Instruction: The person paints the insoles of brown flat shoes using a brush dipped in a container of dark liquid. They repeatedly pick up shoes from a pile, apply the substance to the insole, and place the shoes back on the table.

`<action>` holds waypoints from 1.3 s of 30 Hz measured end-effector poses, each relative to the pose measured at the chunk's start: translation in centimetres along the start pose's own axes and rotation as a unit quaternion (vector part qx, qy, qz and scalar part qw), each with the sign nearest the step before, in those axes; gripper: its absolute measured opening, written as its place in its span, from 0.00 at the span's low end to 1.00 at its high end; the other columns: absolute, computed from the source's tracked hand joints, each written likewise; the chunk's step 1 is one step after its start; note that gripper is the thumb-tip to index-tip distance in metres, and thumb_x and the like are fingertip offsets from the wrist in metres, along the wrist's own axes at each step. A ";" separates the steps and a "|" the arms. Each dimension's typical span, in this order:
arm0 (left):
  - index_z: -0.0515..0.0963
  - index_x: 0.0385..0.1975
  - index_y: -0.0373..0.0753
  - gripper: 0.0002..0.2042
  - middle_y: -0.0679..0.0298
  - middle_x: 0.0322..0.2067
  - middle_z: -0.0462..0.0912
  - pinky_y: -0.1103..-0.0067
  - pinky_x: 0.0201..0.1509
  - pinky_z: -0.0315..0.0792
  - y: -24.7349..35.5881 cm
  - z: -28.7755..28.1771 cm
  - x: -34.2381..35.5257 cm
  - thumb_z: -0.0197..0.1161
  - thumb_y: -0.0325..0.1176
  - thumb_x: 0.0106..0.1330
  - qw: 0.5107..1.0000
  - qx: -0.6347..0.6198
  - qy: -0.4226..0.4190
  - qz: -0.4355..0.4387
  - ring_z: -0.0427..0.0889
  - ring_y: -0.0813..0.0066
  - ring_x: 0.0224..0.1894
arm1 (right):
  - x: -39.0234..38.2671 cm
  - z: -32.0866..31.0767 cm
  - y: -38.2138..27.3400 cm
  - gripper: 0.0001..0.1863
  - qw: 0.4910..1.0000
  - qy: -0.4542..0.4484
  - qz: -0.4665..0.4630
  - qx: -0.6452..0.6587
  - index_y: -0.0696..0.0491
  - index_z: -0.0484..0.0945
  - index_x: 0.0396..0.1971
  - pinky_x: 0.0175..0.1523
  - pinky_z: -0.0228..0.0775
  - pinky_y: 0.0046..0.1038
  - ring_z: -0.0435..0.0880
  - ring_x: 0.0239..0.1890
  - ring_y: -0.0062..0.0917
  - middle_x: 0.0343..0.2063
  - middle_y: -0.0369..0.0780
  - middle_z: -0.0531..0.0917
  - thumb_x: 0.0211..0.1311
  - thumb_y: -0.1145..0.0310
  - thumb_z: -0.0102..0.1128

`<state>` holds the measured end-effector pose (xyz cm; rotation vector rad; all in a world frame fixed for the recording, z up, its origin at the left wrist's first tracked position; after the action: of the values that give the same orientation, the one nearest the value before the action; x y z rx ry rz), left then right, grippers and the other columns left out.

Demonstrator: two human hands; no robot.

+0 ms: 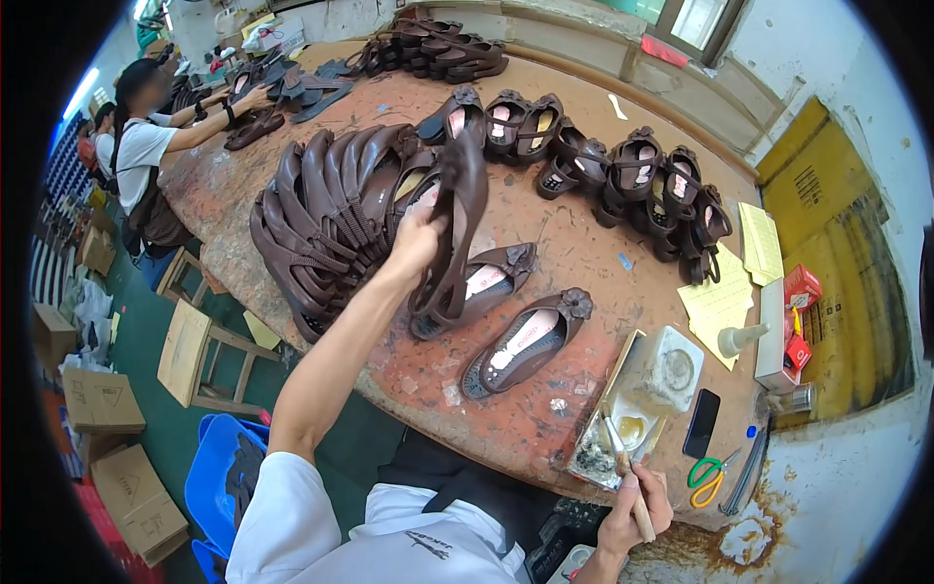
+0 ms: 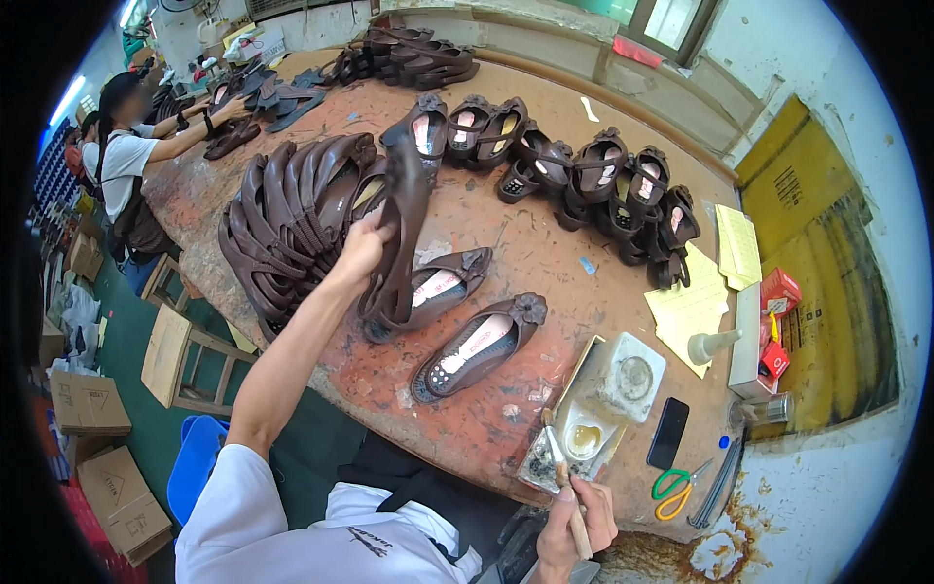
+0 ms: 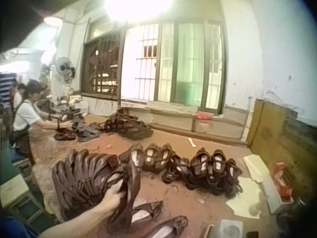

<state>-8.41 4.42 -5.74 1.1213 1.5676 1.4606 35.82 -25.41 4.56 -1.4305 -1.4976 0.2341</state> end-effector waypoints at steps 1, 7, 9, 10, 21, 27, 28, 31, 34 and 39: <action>0.79 0.66 0.32 0.18 0.44 0.54 0.90 0.64 0.60 0.78 1.7 1.2 -0.2 0.59 0.34 0.83 0.994 -0.103 -0.021 -0.007 0.89 0.58 0.57 | 0.1 -0.2 0.2 0.10 1.000 0.001 0.004 -0.011 0.67 0.87 0.43 0.38 0.75 0.27 0.87 0.32 0.29 0.30 0.47 0.88 0.71 0.75 0.64; 0.82 0.53 0.34 0.11 0.44 0.47 0.89 0.54 0.53 0.83 8.8 -1.5 -0.8 0.60 0.28 0.77 0.859 0.445 0.100 0.232 0.90 0.41 0.51 | 0.3 0.3 -0.4 0.09 1.000 0.000 -0.015 0.016 0.67 0.87 0.43 0.39 0.76 0.28 0.87 0.32 0.30 0.31 0.48 0.89 0.69 0.77 0.64; 0.84 0.51 0.31 0.11 0.43 0.45 0.89 0.56 0.50 0.89 6.5 0.3 -1.6 0.61 0.25 0.73 0.756 0.628 -0.017 0.184 0.94 0.43 0.45 | 0.1 0.4 -0.5 0.09 1.000 -0.006 -0.010 0.013 0.67 0.87 0.42 0.40 0.77 0.28 0.87 0.33 0.30 0.31 0.48 0.89 0.69 0.77 0.64; 0.85 0.47 0.29 0.10 0.42 0.46 0.89 0.57 0.48 0.90 3.7 0.2 -1.3 0.62 0.24 0.71 0.741 0.648 -0.047 0.171 0.94 0.43 0.43 | 0.1 0.9 -0.6 0.09 1.000 -0.012 -0.009 0.023 0.67 0.87 0.42 0.41 0.77 0.28 0.87 0.33 0.30 0.31 0.48 0.89 0.68 0.78 0.64; 0.60 0.80 0.43 0.44 0.39 0.75 0.60 0.51 0.75 0.73 2.4 5.5 -6.4 0.65 0.23 0.60 0.794 0.525 -0.134 0.274 0.70 0.31 0.72 | -0.1 0.3 -0.4 0.10 0.999 0.008 0.026 0.028 0.66 0.87 0.41 0.44 0.79 0.35 0.87 0.35 0.39 0.32 0.49 0.89 0.64 0.75 0.69; 0.64 0.81 0.48 0.45 0.39 0.77 0.63 0.50 0.73 0.76 5.1 16.2 -8.7 0.72 0.35 0.58 0.735 0.472 -0.372 0.313 0.75 0.33 0.70 | -0.1 -1.6 0.1 0.11 1.000 0.016 0.001 -0.027 0.68 0.87 0.43 0.39 0.76 0.27 0.86 0.33 0.29 0.32 0.48 0.89 0.70 0.75 0.64; 0.79 0.67 0.42 0.30 0.40 0.70 0.73 0.52 0.59 0.85 3.6 16.8 -8.7 0.70 0.33 0.61 0.725 0.505 -0.338 0.325 0.87 0.38 0.57 | -0.4 -1.8 0.3 0.11 1.000 0.020 -0.001 -0.018 0.68 0.87 0.43 0.39 0.75 0.26 0.86 0.33 0.28 0.32 0.47 0.88 0.70 0.75 0.64; 0.87 0.47 0.36 0.12 0.47 0.58 0.81 0.56 0.45 0.88 0.7 17.6 -5.5 0.66 0.30 0.65 0.702 0.536 -0.320 0.342 0.92 0.43 0.42 | -1.4 -2.5 0.6 0.11 0.999 0.038 0.014 -0.007 0.68 0.87 0.43 0.39 0.75 0.29 0.85 0.33 0.30 0.32 0.47 0.88 0.68 0.75 0.65; 0.85 0.48 0.36 0.13 0.51 0.57 0.81 0.57 0.42 0.88 1.2 16.6 -7.1 0.65 0.26 0.64 0.719 0.517 -0.253 0.391 0.92 0.45 0.45 | -1.8 -3.1 0.9 0.10 0.997 0.063 0.045 -0.020 0.67 0.86 0.42 0.41 0.79 0.34 0.86 0.33 0.36 0.31 0.50 0.87 0.64 0.77 0.65; 0.70 0.73 0.37 0.36 0.42 0.68 0.75 0.51 0.66 0.79 6.1 12.2 -11.8 0.72 0.27 0.60 0.793 0.547 -0.133 0.232 0.83 0.32 0.61 | -2.6 -6.1 3.0 0.12 0.995 0.065 -0.017 -0.076 0.66 0.84 0.52 0.34 0.70 0.21 0.78 0.29 0.19 0.36 0.41 0.85 0.75 0.75 0.66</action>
<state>7.97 -1.98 -1.73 2.3759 2.0284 0.4450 41.71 -29.65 3.99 -1.5090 -1.4560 0.0056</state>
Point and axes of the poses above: each hand's wrist, its own x-axis towards the middle knuckle, its own z-axis out of the palm, y = z × x, the point moved 4 cm from there along x, towards the middle knuckle
